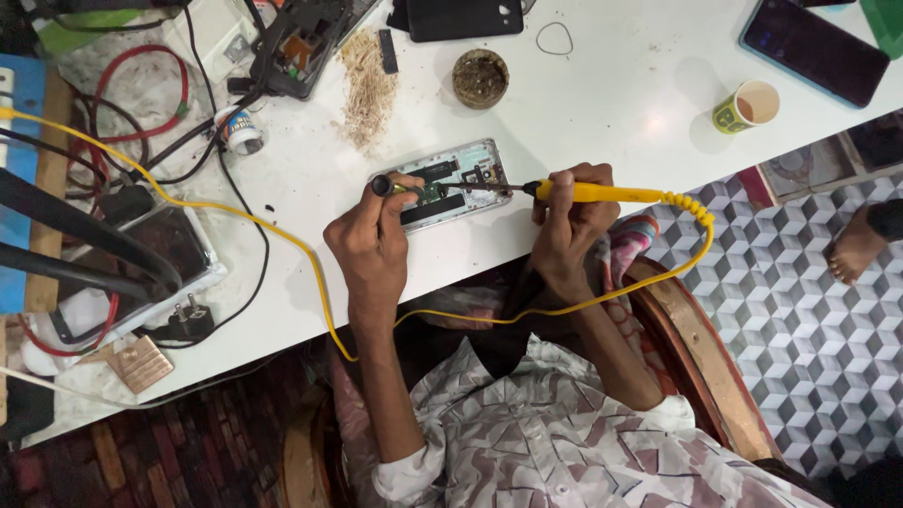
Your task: The person uses a soldering iron and a small tool to work on a disassembled mobile phone motherboard. They repeatedly apply the soldering iron to various points on the circuit board while holding the board steady.
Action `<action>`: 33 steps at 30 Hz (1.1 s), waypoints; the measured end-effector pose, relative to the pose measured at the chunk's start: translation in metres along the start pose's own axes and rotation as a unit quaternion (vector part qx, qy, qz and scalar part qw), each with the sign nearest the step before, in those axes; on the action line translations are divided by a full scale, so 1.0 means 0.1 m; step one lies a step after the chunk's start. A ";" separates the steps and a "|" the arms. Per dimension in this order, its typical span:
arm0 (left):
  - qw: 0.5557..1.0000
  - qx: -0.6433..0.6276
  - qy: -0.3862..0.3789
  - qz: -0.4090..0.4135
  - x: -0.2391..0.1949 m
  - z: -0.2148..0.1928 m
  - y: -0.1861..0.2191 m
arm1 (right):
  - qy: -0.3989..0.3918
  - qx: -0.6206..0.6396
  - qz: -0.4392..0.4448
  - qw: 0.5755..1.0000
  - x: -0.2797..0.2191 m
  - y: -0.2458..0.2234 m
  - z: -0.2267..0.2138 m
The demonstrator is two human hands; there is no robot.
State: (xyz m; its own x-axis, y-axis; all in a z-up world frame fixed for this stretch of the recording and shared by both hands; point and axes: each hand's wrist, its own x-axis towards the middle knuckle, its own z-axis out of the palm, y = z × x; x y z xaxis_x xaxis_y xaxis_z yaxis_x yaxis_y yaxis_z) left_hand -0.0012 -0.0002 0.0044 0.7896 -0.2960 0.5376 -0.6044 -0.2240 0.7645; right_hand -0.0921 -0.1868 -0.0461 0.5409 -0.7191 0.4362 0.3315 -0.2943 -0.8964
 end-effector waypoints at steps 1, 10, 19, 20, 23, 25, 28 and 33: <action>1.000 0.001 0.002 0.002 0.00 0.00 0.00 | 0.001 -0.003 -0.002 1.000 0.01 0.00 0.00; 1.000 -0.005 0.002 -0.011 0.01 0.00 0.03 | -0.021 -0.135 -0.086 0.987 0.08 -0.29 0.06; 0.962 0.244 -0.065 0.106 -0.16 -0.05 -0.20 | -0.072 -0.610 -0.435 0.658 0.06 -0.60 0.12; 0.990 0.132 -0.036 0.042 -0.10 -0.04 -0.16 | -0.105 -0.655 -0.452 0.596 0.06 -0.70 0.13; 1.000 0.002 -0.004 -0.024 0.06 0.03 0.00 | -0.167 -0.339 -0.188 0.906 0.16 -0.90 0.17; 0.999 -0.003 -0.005 -0.038 0.10 0.04 0.08 | -0.169 -0.318 -0.231 0.904 0.21 -0.93 0.18; 1.000 -0.004 -0.003 -0.024 0.06 0.02 0.04 | -0.154 -0.246 -0.221 0.931 0.18 -0.85 0.20; 0.999 -0.012 -0.004 -0.045 -0.01 0.03 -0.04 | -0.141 -0.205 -0.229 0.941 0.14 -0.83 0.19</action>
State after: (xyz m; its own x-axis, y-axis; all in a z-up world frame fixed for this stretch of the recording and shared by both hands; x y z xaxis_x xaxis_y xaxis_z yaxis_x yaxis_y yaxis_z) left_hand 0.0006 -0.0017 -0.0002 0.8396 -0.2836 0.4633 -0.5285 -0.2286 0.8176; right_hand -0.0979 -0.1605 0.0356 0.6173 -0.2792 0.7356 0.2855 -0.7917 -0.5400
